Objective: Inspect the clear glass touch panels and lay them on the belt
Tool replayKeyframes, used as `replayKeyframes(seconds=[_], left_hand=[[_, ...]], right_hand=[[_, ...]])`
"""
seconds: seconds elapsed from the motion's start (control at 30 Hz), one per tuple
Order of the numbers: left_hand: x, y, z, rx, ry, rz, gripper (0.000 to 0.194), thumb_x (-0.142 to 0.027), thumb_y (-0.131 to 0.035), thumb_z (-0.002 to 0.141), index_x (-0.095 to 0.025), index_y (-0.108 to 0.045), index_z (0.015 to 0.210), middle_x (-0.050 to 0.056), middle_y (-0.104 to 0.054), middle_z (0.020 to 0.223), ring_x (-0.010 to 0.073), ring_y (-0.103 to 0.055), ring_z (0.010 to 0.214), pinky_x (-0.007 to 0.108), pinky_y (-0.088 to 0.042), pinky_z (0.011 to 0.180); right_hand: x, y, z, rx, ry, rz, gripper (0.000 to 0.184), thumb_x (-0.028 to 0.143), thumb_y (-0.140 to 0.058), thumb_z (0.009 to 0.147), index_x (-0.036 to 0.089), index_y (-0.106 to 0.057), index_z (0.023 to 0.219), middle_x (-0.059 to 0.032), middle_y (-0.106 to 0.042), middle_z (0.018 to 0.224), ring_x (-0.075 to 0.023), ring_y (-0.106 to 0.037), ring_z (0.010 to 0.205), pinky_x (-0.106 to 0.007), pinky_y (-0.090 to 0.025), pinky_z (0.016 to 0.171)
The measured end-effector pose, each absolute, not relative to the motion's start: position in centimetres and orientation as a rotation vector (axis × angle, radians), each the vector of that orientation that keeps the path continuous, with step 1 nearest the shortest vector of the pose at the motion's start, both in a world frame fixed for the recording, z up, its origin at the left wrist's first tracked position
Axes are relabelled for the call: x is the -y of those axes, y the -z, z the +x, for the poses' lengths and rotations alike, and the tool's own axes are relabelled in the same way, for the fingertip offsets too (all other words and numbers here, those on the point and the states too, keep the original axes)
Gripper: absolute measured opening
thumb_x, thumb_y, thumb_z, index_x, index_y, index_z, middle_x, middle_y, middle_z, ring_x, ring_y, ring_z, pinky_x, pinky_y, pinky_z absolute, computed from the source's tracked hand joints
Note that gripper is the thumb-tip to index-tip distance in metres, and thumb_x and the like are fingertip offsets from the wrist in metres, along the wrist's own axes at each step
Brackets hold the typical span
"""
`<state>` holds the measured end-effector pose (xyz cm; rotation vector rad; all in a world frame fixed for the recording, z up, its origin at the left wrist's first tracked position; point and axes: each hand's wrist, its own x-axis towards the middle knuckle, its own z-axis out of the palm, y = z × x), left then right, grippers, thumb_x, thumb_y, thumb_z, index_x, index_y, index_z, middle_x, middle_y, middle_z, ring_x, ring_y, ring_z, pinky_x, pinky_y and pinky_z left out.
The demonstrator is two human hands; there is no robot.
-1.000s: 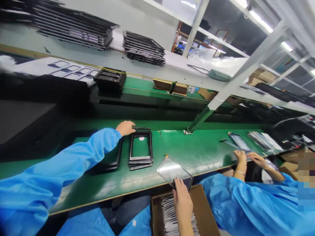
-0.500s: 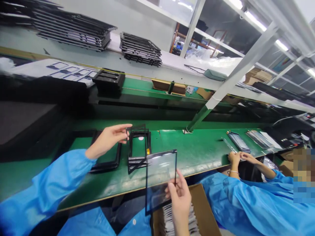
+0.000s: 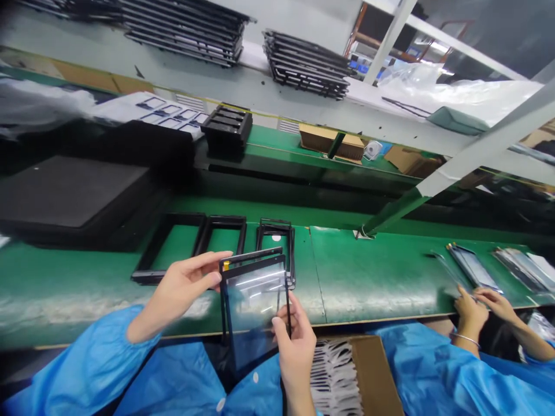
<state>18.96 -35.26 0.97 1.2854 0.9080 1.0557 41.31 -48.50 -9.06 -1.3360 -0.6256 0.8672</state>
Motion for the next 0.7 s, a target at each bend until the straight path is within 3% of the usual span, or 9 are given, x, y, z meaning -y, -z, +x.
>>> replayKeyframes(seconds=[0.33, 0.7], left_hand=[[34.9, 0.6, 18.4, -0.956, -0.949, 1.172, 0.044, -0.041, -0.085, 0.084, -0.025, -0.083, 0.125, 0.007, -0.076, 0.088, 0.018, -0.069, 0.074, 0.025, -0.065, 0.063], [35.2, 1.8, 18.0, -0.857, -0.914, 0.955, 0.052, -0.039, -0.089, 0.084, -0.027, -0.078, 0.134, 0.005, -0.077, 0.089, 0.0158, -0.072, 0.077, 0.022, -0.064, 0.067]], right_hand=[[48.2, 7.5, 39.6, 0.639, -0.888, -1.414, 0.065, 0.039, -0.086, 0.085, 0.021, -0.067, 0.145, -0.0052, -0.071, 0.096, -0.0165, -0.064, 0.072, -0.024, -0.057, 0.055], [48.7, 6.6, 39.3, 0.685, -0.914, -1.458, 0.059, 0.039, -0.083, 0.09, 0.026, -0.068, 0.145, -0.0033, -0.069, 0.099, -0.0133, -0.063, 0.071, -0.023, -0.057, 0.058]])
